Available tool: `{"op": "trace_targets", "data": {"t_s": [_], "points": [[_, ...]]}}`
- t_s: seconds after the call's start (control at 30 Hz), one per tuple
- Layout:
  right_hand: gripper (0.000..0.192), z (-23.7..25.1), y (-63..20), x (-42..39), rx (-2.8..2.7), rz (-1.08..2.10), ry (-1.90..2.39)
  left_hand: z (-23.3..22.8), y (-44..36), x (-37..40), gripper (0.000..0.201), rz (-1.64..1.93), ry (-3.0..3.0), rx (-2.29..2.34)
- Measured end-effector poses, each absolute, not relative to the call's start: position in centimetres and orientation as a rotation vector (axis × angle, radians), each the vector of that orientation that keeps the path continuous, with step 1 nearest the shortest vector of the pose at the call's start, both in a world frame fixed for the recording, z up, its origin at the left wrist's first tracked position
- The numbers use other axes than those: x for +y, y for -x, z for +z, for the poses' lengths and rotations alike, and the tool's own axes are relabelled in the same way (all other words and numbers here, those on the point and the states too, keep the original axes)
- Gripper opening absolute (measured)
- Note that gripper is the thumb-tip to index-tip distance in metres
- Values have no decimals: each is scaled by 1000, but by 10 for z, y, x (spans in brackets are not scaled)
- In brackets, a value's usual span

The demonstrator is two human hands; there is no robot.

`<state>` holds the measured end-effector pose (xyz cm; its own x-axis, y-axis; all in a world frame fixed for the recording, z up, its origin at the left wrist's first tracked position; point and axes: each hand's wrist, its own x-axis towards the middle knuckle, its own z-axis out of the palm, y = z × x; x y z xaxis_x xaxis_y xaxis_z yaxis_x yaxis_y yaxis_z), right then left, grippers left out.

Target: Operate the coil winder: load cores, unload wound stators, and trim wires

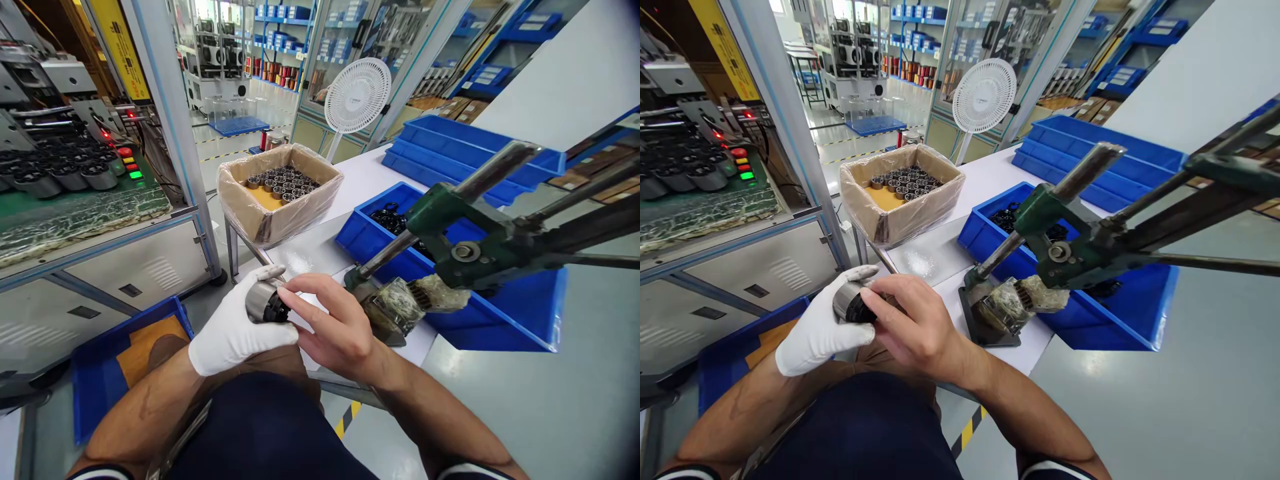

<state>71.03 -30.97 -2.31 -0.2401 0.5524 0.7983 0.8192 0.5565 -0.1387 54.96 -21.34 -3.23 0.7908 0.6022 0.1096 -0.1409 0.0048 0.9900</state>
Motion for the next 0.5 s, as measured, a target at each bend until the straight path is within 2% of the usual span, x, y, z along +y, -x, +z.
{"op": "trace_targets", "data": {"t_s": [0.33,0.4,0.5], "points": [[34,-34,-705,-300,-1935,-406,1109,-46,-548,-216,73,702,-1405,493],[44,-37,-702,-299,-1940,-359,1099,-49,-549,-220,73,704,-1350,499],[70,-37,-695,-297,-1972,-298,991,-51,-553,-229,76,658,-1240,443]]}}
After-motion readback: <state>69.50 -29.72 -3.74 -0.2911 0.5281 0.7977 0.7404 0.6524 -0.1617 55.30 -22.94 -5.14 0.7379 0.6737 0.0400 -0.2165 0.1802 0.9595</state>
